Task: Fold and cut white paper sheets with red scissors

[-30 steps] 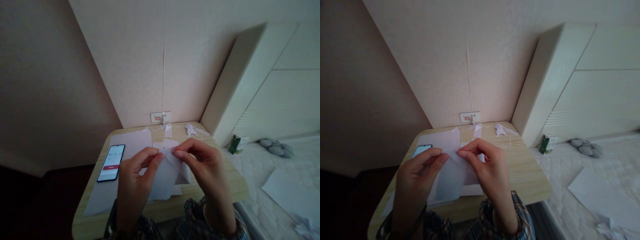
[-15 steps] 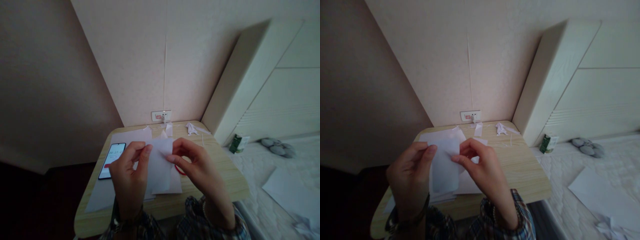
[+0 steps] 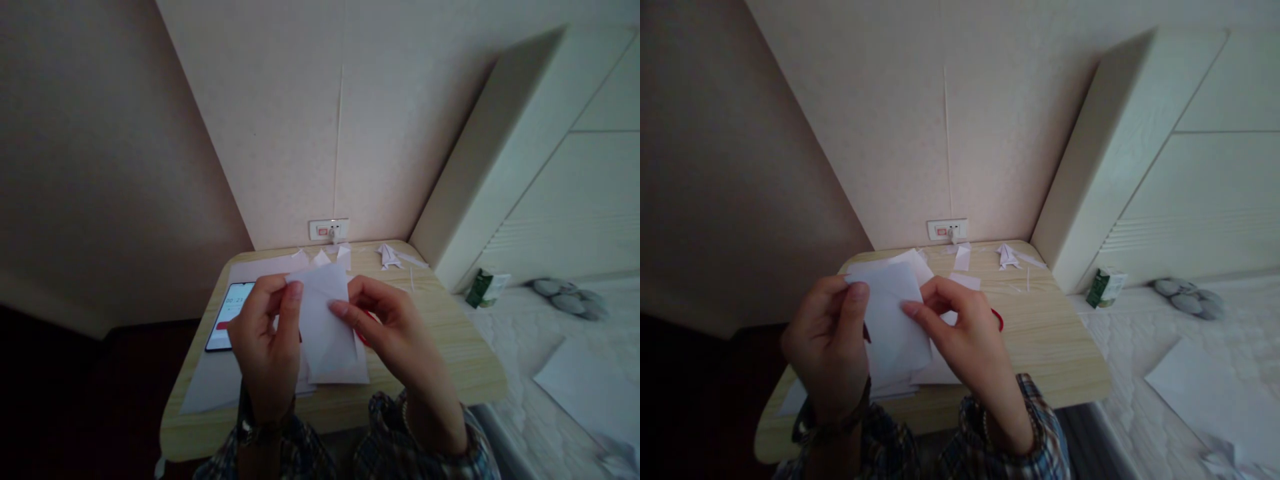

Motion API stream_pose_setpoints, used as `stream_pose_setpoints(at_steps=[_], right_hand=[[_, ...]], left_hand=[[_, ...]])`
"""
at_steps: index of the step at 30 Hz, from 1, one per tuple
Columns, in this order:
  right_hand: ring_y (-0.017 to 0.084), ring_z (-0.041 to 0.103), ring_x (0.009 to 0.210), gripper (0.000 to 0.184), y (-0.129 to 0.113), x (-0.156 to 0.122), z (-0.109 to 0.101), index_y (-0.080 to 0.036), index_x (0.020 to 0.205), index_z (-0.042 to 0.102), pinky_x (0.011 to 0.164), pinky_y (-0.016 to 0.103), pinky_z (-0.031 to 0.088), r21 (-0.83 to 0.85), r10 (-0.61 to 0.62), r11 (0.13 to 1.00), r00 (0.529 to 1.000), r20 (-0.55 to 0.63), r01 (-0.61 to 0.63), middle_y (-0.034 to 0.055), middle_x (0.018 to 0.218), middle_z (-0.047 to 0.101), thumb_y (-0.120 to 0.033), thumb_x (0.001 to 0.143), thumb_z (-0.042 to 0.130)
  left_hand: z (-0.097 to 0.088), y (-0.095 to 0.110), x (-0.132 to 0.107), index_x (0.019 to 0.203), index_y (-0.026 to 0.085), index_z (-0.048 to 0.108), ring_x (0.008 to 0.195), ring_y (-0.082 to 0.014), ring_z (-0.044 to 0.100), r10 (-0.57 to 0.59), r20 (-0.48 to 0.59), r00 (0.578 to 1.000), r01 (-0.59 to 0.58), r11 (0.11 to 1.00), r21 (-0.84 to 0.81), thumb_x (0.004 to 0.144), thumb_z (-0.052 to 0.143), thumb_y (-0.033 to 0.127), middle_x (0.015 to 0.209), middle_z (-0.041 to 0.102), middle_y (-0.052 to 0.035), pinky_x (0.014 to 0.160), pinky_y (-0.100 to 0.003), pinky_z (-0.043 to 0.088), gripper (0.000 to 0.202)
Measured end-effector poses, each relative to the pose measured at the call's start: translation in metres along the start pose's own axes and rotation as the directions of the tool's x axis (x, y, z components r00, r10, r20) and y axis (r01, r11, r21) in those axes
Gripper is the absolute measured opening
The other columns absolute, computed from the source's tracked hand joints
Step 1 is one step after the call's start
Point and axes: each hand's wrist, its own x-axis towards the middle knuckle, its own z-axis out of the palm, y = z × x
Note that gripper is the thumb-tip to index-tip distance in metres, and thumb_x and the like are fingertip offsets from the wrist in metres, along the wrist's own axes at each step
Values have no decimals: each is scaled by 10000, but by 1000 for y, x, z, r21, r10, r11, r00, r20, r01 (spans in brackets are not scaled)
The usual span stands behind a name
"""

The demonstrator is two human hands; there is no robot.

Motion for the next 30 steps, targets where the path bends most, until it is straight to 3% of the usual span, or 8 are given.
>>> stream_pose_setpoints(at_steps=[4,7,11,14,20,25,30], right_hand=[[90,414,500,235,-1,1,2,-203,614,555,399,196,285,22,-11,1000,996,-92,13,-46,560,481,-282,803,670],[88,395,478,259,-1,0,4,-206,596,534,391,199,285,27,-10,1000,994,-105,13,-50,542,465,-297,800,665],[89,394,478,241,-1,-1,5,-207,628,555,400,206,277,27,1,1000,998,-69,1,-52,552,478,-318,814,660],[92,404,489,228,-2,-2,6,-207,632,574,425,214,288,20,1,1000,1000,-30,0,-56,555,487,-312,812,666],[93,427,485,265,-3,-3,15,-202,557,568,459,219,317,-1,-12,1000,987,-160,12,-60,503,496,-265,788,682],[105,497,513,182,-4,-4,17,-197,597,634,468,214,355,26,14,1000,998,-58,-13,-38,541,579,-252,754,707],[111,546,479,230,-5,-3,22,-194,569,609,458,208,398,28,70,997,994,-85,-68,-35,510,583,-270,766,702]], left_hand=[[1,0,-1,744,225,569,508,-86,535,49,88,995,-48,999,-8,903,522,165,601,583,63,443,-198,394,176],[2,1,-1,680,211,516,469,-71,468,84,119,989,-88,996,32,912,492,134,537,487,76,427,-199,342,245],[2,0,-2,616,209,419,446,-69,390,98,67,993,-104,990,92,902,491,126,508,366,83,415,-216,293,306],[1,0,-2,606,221,384,477,-88,392,71,21,997,-73,991,112,906,482,151,526,361,71,437,-235,312,323],[0,3,-5,612,248,370,478,-119,353,2,-42,999,4,990,140,928,465,223,533,324,53,442,-280,308,331],[-3,3,-3,624,249,423,498,-115,381,-28,-175,984,56,986,160,911,483,221,540,370,56,454,-265,326,295],[-5,3,-2,602,245,411,502,-119,374,-41,-229,972,83,981,176,930,462,274,532,363,52,471,-277,312,333]])
